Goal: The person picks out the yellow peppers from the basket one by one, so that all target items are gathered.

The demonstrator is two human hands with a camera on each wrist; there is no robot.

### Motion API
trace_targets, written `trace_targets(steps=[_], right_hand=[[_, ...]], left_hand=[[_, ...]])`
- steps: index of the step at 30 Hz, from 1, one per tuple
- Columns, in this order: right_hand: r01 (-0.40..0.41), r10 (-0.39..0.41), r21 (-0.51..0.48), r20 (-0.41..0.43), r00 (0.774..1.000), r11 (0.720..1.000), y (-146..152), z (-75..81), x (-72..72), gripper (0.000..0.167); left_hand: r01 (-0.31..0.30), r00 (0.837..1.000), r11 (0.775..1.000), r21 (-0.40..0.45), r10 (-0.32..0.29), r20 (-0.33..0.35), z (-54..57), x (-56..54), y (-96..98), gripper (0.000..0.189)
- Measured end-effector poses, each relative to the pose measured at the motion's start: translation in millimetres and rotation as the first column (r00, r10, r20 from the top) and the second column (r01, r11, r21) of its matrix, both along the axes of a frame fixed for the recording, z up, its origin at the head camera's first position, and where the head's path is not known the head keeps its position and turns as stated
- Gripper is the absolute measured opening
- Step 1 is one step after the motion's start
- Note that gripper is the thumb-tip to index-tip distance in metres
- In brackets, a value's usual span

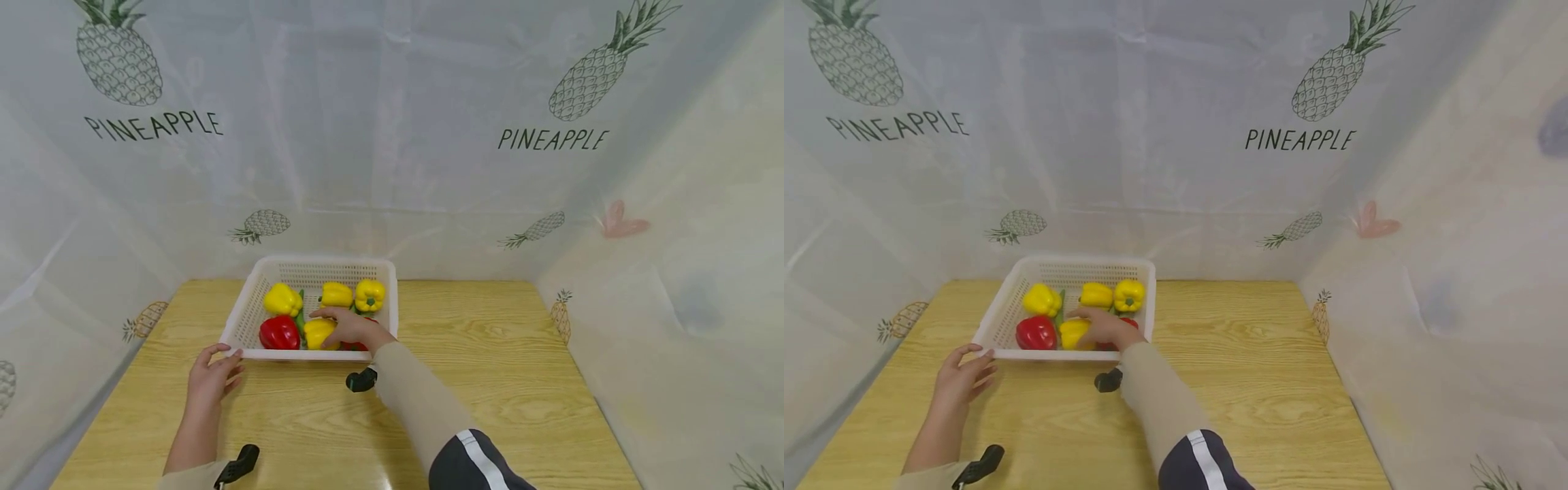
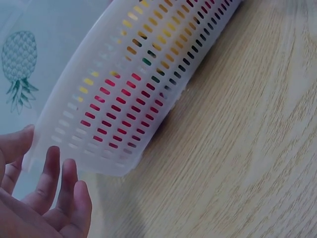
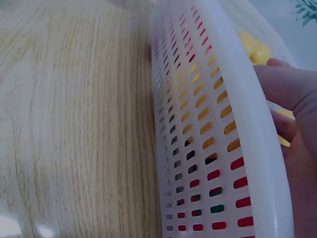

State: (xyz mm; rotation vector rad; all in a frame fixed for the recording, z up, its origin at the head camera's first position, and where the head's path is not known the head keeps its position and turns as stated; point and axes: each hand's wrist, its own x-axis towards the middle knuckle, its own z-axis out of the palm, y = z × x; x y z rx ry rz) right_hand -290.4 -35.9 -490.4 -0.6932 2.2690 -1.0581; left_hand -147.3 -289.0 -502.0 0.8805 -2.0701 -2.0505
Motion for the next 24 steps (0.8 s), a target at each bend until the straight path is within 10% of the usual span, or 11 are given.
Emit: trace_targets(steps=[24], right_hand=[[0.041, -0.04, 0.008, -0.031, 0.999, 0.999, 0.2, -3.5, 2.1, 0.053]], left_hand=[[-0.045, 0.999, 0.999, 0.013, 0.045, 0.008, -2.5, 2.5, 6.4, 0.029]])
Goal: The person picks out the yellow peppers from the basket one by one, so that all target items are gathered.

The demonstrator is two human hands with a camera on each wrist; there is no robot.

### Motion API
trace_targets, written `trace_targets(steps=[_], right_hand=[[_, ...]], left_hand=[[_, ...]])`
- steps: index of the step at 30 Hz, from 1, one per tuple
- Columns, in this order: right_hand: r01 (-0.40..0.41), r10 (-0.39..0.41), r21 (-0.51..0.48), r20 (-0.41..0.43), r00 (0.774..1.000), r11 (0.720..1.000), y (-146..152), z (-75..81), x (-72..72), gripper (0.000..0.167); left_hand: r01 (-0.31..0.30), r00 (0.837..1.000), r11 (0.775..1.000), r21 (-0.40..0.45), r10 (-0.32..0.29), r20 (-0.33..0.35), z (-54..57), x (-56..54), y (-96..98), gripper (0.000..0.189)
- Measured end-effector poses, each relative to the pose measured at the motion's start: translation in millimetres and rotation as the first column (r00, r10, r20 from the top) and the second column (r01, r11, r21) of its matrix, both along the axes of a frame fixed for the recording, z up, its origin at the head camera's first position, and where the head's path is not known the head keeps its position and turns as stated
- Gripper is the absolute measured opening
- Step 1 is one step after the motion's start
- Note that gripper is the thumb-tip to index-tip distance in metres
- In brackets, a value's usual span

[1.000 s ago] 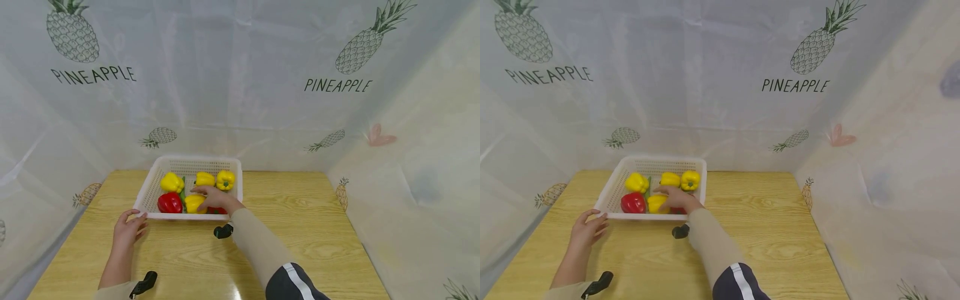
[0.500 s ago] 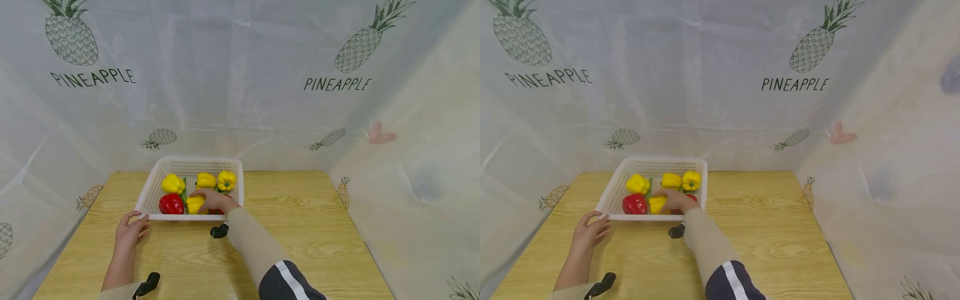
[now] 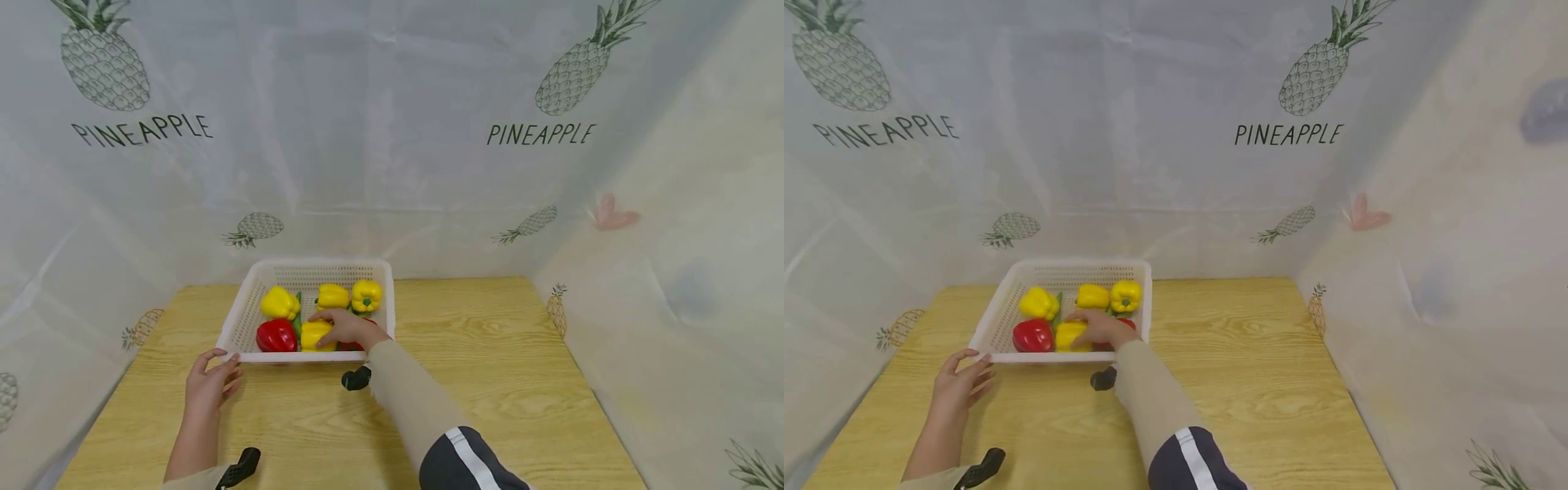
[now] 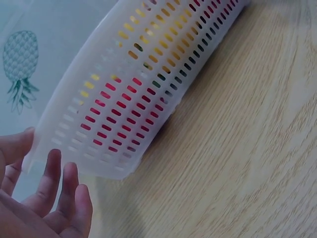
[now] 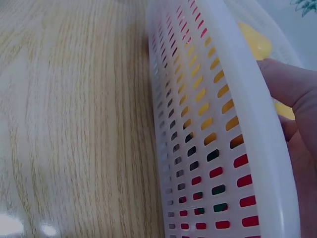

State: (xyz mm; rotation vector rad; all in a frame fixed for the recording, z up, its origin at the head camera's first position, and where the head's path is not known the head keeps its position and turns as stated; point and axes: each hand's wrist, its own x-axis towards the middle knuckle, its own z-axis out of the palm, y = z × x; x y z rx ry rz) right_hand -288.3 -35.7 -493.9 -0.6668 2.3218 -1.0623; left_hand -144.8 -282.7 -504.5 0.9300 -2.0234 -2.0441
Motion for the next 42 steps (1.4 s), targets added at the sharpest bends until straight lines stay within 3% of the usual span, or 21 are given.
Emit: trace_targets(steps=[13, 20, 28, 36, 42], right_hand=[[0.036, -0.036, -0.05, 0.003, 0.999, 0.998, 4, 14.3, -0.2, 0.049], [0.062, -0.057, -0.122, 0.041, 0.998, 0.991, 22, 23.4, -2.2, 0.049], [0.043, -0.04, -0.179, 0.024, 0.999, 0.983, 53, 35.8, -1.6, 0.052], [0.088, -0.088, -0.363, 0.017, 0.996, 0.927, 88, 37.9, 6.8, 0.061], [0.069, -0.087, -0.394, -0.029, 0.996, 0.917, 112, 40.2, 12.7, 0.058]], left_hand=[[-0.019, 1.0, 0.998, 0.064, 0.018, 0.008, 6.0, -7.8, -2.4, 0.03], [-0.004, 1.0, 0.994, 0.106, 0.003, 0.012, 5.2, -12.5, -4.1, 0.03], [0.011, 1.0, 0.99, 0.141, -0.012, 0.006, 6.6, -8.2, -1.9, 0.031], [0.02, 1.0, 0.986, 0.164, -0.021, 0.001, 8.0, -1.6, 1.2, 0.028], [0.038, 0.999, 0.982, 0.186, -0.039, 0.004, 7.8, 0.7, 1.0, 0.029]])
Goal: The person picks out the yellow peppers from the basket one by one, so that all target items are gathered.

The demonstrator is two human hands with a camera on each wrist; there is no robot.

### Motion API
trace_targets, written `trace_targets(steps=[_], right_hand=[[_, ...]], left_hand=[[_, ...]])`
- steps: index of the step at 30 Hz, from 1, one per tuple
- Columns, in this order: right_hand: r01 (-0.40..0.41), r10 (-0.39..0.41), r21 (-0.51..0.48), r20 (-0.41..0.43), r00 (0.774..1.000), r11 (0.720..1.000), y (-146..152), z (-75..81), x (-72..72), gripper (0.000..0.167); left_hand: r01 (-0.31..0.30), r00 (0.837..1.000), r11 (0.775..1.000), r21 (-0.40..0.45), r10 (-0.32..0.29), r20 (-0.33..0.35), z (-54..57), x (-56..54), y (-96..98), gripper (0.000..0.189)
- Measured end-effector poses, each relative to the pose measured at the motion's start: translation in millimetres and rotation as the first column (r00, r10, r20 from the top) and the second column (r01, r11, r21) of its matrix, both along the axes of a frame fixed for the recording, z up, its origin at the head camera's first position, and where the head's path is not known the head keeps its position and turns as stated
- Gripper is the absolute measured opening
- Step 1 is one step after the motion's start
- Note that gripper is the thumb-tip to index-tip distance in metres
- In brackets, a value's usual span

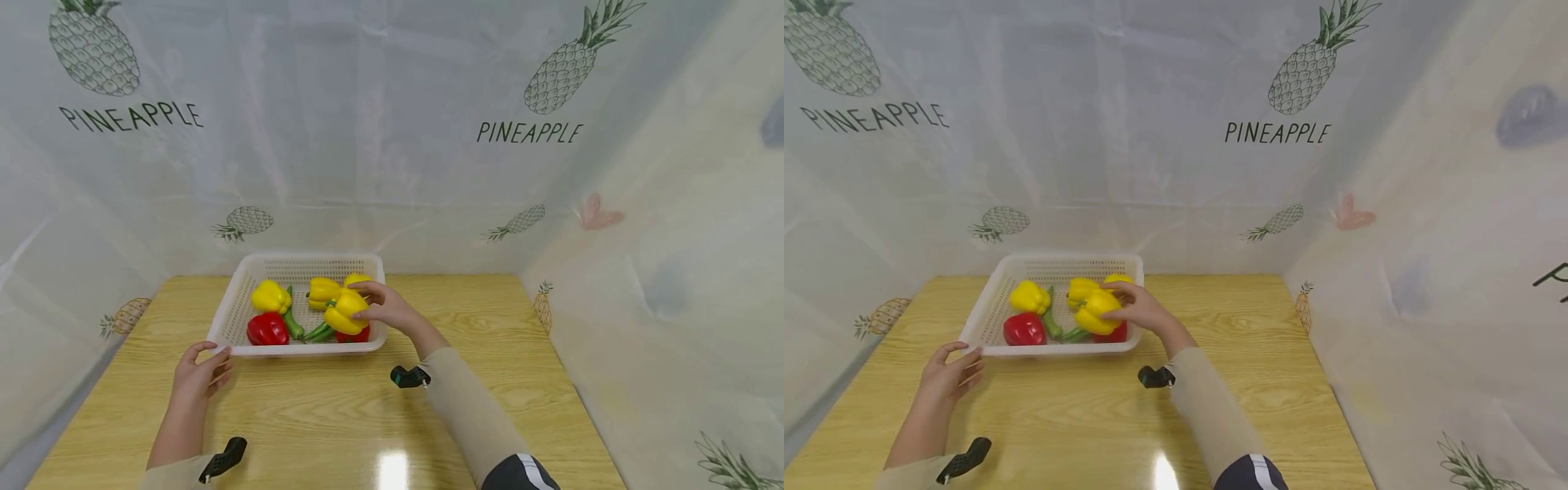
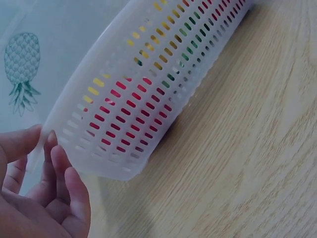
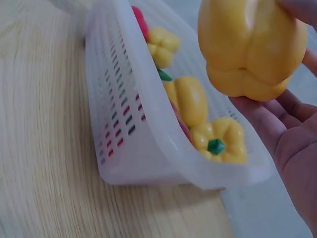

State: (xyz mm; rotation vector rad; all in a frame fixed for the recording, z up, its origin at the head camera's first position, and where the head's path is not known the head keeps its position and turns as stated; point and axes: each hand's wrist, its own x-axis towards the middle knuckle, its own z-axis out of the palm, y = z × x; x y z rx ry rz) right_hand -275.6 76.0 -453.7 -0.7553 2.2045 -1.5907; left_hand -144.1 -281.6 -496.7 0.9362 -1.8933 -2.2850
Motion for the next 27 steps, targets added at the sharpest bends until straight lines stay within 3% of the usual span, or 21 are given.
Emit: trace_targets(steps=[6, 14, 18, 27], right_hand=[[0.008, -0.007, -0.05, 0.022, 1.0, 0.999, 23, 5.6, 4.0, 0.06], [0.085, -0.079, -0.082, 0.072, 0.994, 0.993, 54, 8.3, 5.0, 0.062], [0.117, -0.111, -0.087, 0.064, 0.992, 0.989, 67, 17.4, 13.2, 0.06], [0.187, -0.184, -0.079, 0.039, 0.982, 0.979, 105, -6.8, 3.0, 0.054]], left_hand=[[0.011, 1.0, 0.999, 0.034, -0.011, 0.015, -0.2, 1.9, 1.9, 0.027], [0.024, 1.0, 0.999, 0.038, -0.025, 0.012, -0.4, 1.5, 3.7, 0.028], [0.05, 0.999, 0.998, 0.029, -0.05, 0.013, -0.8, 0.3, 1.9, 0.03], [0.084, 0.996, 0.994, 0.074, -0.085, 0.008, 0.4, -2.6, 1.1, 0.028]])
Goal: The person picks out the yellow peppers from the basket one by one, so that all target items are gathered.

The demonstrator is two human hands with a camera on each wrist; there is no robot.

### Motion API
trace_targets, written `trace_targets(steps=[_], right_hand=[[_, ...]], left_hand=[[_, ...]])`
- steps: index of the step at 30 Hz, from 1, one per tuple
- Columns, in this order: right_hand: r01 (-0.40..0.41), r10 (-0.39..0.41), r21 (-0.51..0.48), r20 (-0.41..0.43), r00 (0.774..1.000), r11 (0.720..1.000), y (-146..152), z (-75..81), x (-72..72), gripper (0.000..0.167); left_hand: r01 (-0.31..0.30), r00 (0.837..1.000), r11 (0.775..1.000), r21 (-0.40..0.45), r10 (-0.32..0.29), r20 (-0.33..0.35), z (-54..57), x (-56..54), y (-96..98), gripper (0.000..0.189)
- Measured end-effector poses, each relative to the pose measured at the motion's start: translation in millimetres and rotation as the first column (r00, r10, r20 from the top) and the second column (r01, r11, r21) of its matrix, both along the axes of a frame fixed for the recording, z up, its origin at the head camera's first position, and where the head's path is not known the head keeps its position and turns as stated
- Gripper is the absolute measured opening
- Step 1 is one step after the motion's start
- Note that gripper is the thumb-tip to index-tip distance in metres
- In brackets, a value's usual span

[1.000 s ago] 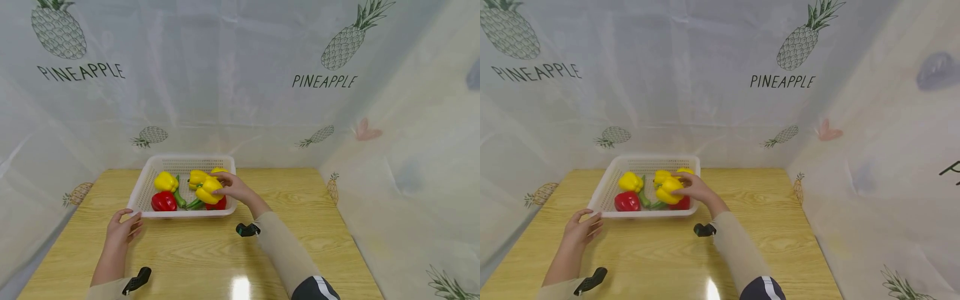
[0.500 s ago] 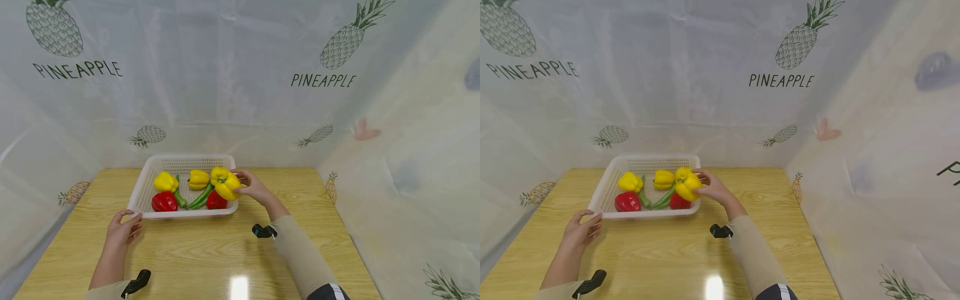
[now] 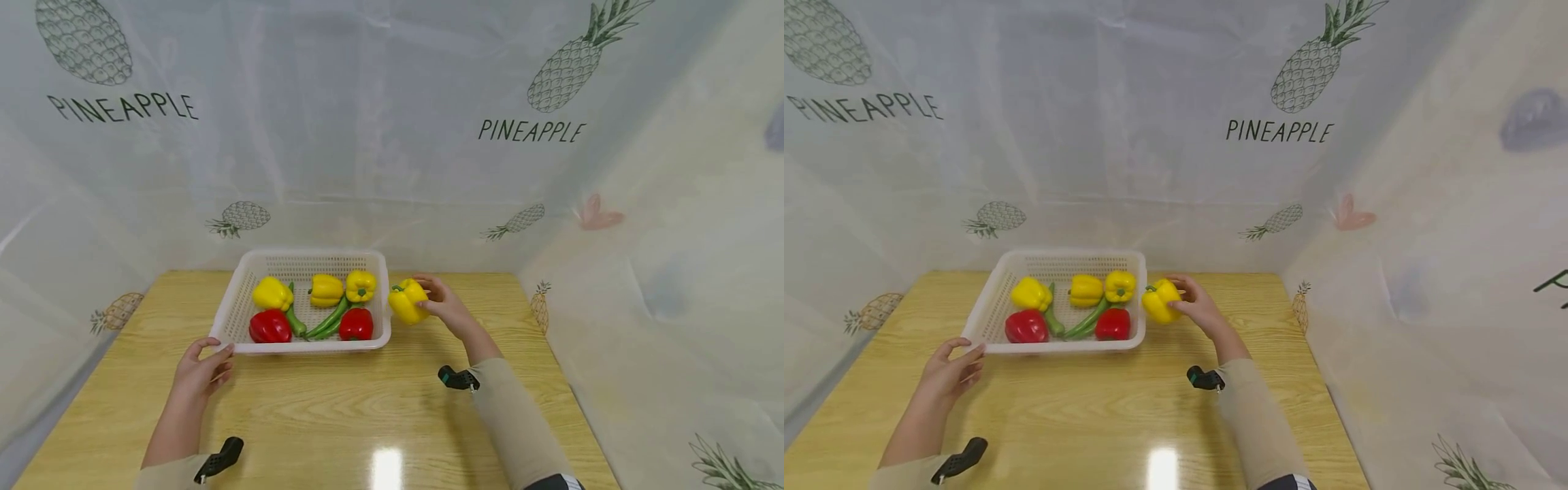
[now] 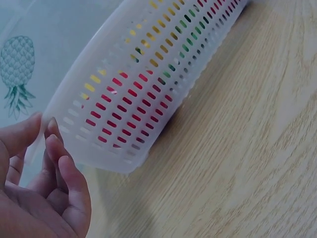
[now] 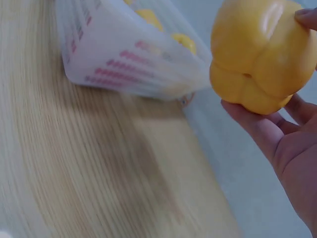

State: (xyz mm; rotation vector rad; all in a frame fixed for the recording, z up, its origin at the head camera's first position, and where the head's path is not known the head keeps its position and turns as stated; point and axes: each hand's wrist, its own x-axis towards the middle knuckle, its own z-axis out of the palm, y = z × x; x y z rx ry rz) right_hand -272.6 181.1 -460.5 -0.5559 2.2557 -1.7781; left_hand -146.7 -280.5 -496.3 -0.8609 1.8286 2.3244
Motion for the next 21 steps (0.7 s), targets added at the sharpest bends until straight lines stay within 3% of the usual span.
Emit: trace_targets(steps=[13, 21], right_hand=[[0.043, -0.043, 0.0, 0.14, 0.989, 0.999, 24, -24.6, -13.5, 0.044], [0.105, -0.108, 0.022, 0.17, 0.98, 0.994, 27, -42.7, -19.5, 0.041]], left_hand=[[-0.015, 1.0, 1.0, 0.006, 0.015, 0.018, -3.4, 0.7, -0.4, 0.028], [-0.014, 1.0, 1.0, 0.012, 0.014, 0.003, -3.6, -0.6, 0.9, 0.027]])
